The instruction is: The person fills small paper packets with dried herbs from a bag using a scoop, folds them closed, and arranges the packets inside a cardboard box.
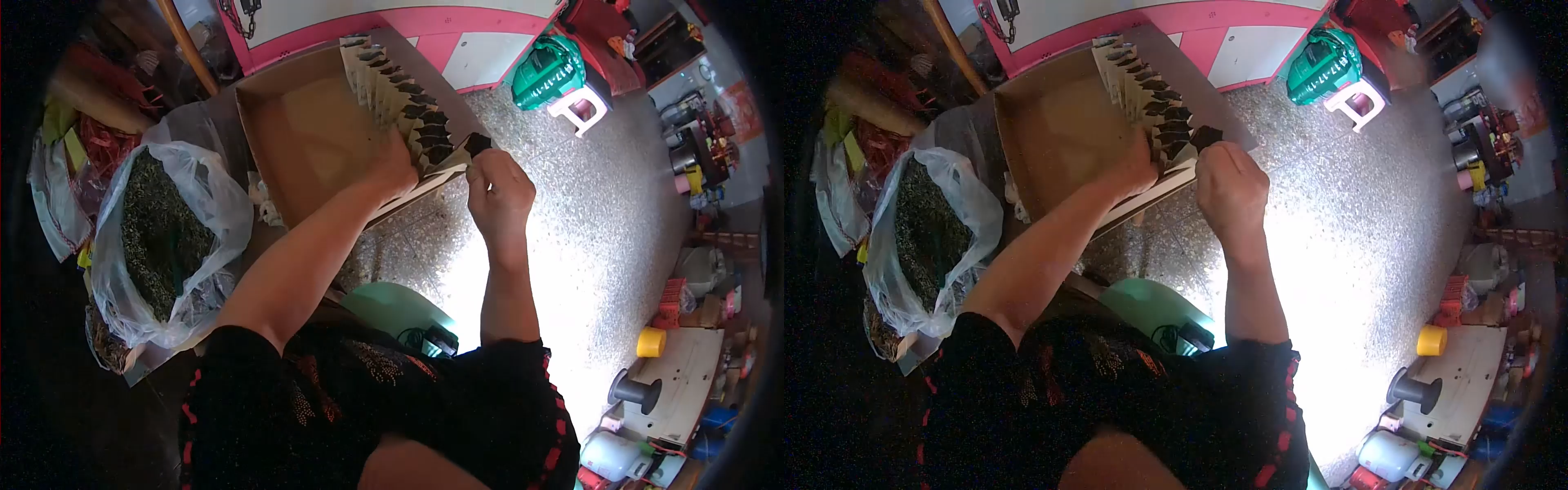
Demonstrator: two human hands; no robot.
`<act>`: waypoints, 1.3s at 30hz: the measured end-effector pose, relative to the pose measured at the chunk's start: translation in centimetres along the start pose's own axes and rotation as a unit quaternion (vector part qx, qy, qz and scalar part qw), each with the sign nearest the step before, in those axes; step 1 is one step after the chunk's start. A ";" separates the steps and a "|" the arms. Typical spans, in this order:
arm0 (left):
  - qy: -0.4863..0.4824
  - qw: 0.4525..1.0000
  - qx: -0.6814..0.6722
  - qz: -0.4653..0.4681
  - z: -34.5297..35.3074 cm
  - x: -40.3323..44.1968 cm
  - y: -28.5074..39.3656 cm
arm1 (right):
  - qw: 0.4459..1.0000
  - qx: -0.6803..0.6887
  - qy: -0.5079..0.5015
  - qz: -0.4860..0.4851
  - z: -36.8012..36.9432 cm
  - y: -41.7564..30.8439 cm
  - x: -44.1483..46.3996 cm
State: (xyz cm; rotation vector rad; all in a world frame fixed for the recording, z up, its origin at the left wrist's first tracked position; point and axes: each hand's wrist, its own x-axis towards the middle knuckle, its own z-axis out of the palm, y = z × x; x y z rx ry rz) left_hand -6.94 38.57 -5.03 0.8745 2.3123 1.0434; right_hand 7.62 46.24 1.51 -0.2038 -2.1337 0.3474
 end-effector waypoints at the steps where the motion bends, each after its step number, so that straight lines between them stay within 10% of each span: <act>1: -0.014 1.000 -0.012 -0.008 0.4 0.4 -0.5 | 1.000 -0.011 -0.005 -0.009 0.1 0.0 0.1; 31: 0.063 0.995 0.005 0.082 3.5 2.9 -3.9 | 0.962 -0.064 -0.250 0.093 2.9 1.1 -0.2; 39: 0.122 0.986 -0.035 0.106 0.9 0.6 -1.5 | 0.987 -0.050 -0.133 0.073 6.9 3.9 4.4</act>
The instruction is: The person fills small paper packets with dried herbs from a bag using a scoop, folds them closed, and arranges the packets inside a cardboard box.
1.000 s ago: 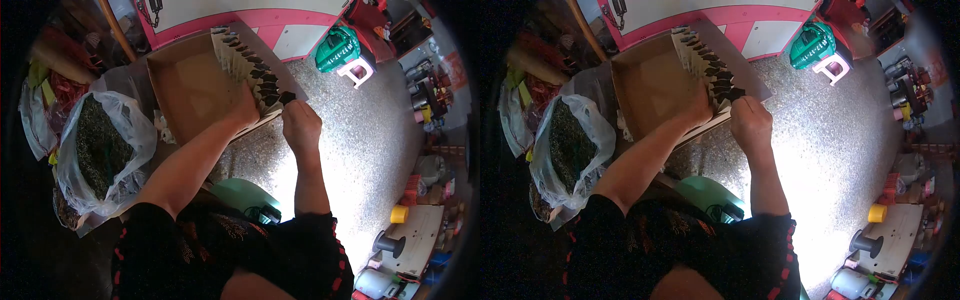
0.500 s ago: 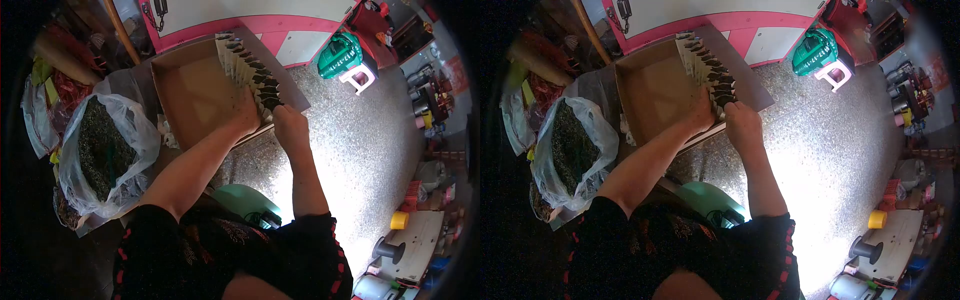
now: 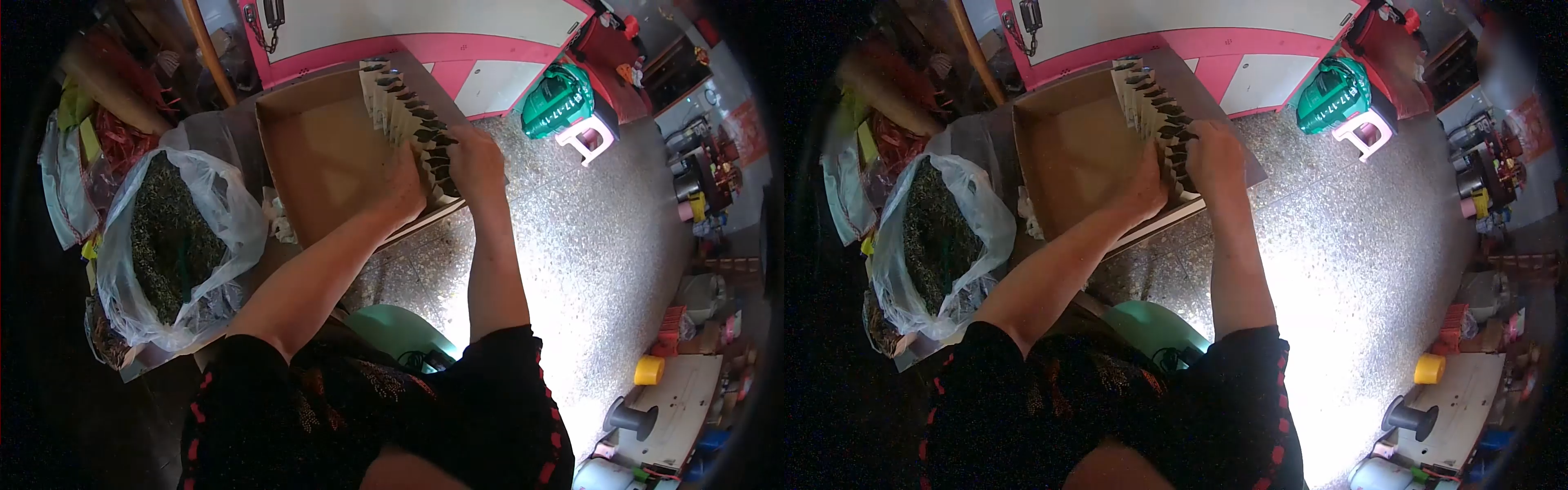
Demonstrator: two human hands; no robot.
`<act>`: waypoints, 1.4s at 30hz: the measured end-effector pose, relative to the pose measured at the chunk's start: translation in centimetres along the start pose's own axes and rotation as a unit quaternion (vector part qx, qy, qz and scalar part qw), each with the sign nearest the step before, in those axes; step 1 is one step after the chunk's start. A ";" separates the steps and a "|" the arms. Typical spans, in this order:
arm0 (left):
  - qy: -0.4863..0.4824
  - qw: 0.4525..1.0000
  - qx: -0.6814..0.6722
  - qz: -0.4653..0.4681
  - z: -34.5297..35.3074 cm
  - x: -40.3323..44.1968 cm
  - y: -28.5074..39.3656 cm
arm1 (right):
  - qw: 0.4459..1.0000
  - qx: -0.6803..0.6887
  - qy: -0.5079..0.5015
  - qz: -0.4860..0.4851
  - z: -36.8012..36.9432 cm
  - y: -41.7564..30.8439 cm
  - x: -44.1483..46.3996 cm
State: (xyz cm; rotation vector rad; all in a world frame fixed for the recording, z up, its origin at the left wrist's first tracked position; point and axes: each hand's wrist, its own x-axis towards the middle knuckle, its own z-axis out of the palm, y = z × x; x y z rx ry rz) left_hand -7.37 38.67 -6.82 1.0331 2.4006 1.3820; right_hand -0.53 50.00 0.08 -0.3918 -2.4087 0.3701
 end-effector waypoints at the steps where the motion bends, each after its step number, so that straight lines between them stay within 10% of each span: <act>1: 0.011 1.000 -0.017 0.010 -0.5 0.0 0.4 | 1.000 -0.020 -0.001 -0.021 0.6 0.2 0.2; 11: 0.025 0.999 -0.011 0.043 2.1 2.4 -2.8 | 0.997 0.015 -0.065 0.024 1.3 0.1 -1.4; 14: -0.038 0.942 -0.329 0.051 5.1 4.8 -6.6 | 0.998 0.019 -0.055 0.004 1.3 -0.1 -1.5; 19: 0.015 0.989 -0.049 0.142 1.5 2.8 -3.3 | 0.997 0.026 -0.064 0.029 1.6 -0.2 -1.4; 42: -0.038 0.987 -0.116 0.099 -0.1 1.6 -0.7 | 0.976 0.156 -0.103 0.116 4.0 4.0 4.1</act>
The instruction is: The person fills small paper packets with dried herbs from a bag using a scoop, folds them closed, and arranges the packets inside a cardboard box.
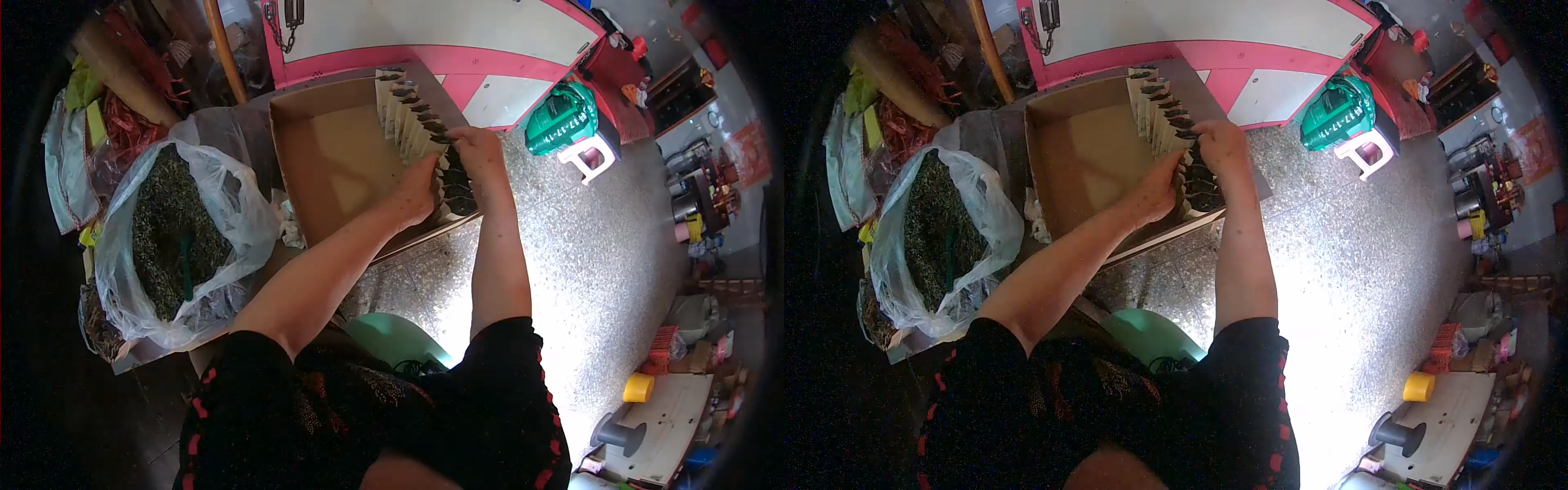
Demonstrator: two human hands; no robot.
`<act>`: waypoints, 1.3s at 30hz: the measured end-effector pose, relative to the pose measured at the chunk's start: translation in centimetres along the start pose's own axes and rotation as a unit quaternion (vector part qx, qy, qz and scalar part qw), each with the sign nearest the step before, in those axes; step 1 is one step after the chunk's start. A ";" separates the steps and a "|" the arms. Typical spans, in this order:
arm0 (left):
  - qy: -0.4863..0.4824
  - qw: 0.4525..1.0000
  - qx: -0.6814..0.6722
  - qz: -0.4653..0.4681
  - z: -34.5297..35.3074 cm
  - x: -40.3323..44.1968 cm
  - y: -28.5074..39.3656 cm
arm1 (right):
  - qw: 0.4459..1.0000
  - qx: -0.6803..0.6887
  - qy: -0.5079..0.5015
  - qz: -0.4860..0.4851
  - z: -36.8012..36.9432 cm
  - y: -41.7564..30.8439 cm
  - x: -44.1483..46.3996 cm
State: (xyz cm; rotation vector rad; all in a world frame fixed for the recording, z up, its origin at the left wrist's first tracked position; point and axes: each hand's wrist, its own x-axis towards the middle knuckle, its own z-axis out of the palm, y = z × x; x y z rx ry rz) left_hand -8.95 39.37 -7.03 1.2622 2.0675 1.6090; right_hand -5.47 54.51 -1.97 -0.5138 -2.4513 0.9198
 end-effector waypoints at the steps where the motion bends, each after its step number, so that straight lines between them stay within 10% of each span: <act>1: 0.037 0.999 0.039 -0.001 0.2 -0.1 0.0 | 1.000 -0.004 -0.003 0.007 0.2 0.2 0.1; 14: -0.014 0.990 -0.135 0.030 1.3 1.1 -3.9 | 0.994 0.106 0.026 0.010 0.4 0.7 0.1; 39: 0.019 0.987 0.117 -0.106 0.0 -0.7 -1.5 | 0.956 0.276 -0.020 0.095 -1.6 2.1 -2.7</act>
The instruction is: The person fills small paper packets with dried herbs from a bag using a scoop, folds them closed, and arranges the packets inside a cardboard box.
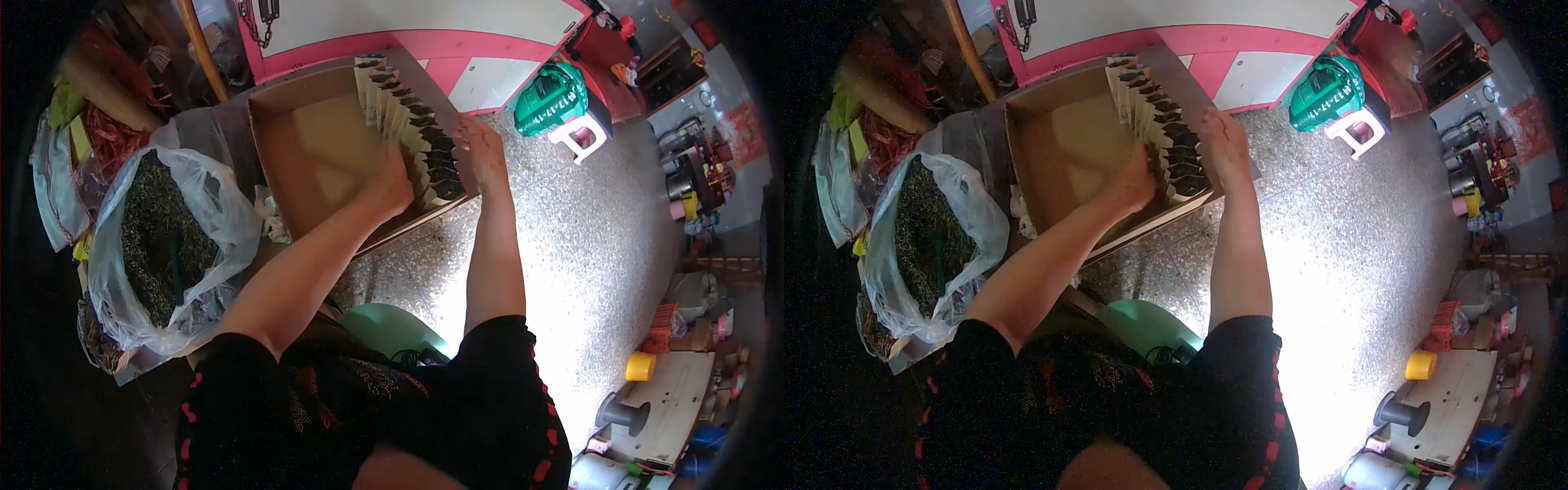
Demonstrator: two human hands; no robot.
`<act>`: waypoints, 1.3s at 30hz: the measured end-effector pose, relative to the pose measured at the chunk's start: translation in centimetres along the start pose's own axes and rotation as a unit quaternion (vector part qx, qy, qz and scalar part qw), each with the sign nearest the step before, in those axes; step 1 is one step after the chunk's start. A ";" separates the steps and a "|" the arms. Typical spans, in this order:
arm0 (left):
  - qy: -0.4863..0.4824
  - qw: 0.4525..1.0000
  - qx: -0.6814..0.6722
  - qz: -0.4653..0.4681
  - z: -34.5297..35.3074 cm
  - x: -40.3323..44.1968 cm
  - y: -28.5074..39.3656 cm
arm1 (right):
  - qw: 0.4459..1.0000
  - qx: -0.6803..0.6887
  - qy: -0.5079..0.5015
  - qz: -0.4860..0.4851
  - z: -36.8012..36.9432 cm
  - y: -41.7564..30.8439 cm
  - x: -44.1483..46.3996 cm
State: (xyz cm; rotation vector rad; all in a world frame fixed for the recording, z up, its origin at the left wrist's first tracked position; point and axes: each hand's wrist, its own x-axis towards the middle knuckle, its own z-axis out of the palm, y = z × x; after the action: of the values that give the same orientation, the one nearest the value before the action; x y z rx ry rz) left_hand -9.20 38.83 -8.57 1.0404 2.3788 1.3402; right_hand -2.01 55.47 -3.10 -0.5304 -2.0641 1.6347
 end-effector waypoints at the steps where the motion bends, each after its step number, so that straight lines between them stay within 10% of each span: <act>1: -0.037 0.998 0.013 -0.040 -0.8 -0.3 0.7 | 1.000 0.002 0.001 -0.021 -0.4 0.3 -0.2; 9: -0.175 0.981 -0.028 -0.084 -1.8 -2.9 4.8 | 0.993 -0.018 -0.066 -0.093 0.3 2.8 -0.7; 23: -0.293 0.953 0.071 -0.024 -3.6 -0.8 4.0 | 0.964 0.191 -0.165 0.078 -0.2 1.1 -1.8; 39: -0.209 0.975 0.043 0.062 -0.6 -1.0 1.6 | 0.951 0.243 -0.189 0.038 -0.2 2.4 -1.9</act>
State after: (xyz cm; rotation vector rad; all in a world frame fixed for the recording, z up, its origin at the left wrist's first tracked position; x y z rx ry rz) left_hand -7.96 38.31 -7.07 1.3595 2.0988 0.9422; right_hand -0.25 55.08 -5.58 -0.1305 -1.7854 2.3404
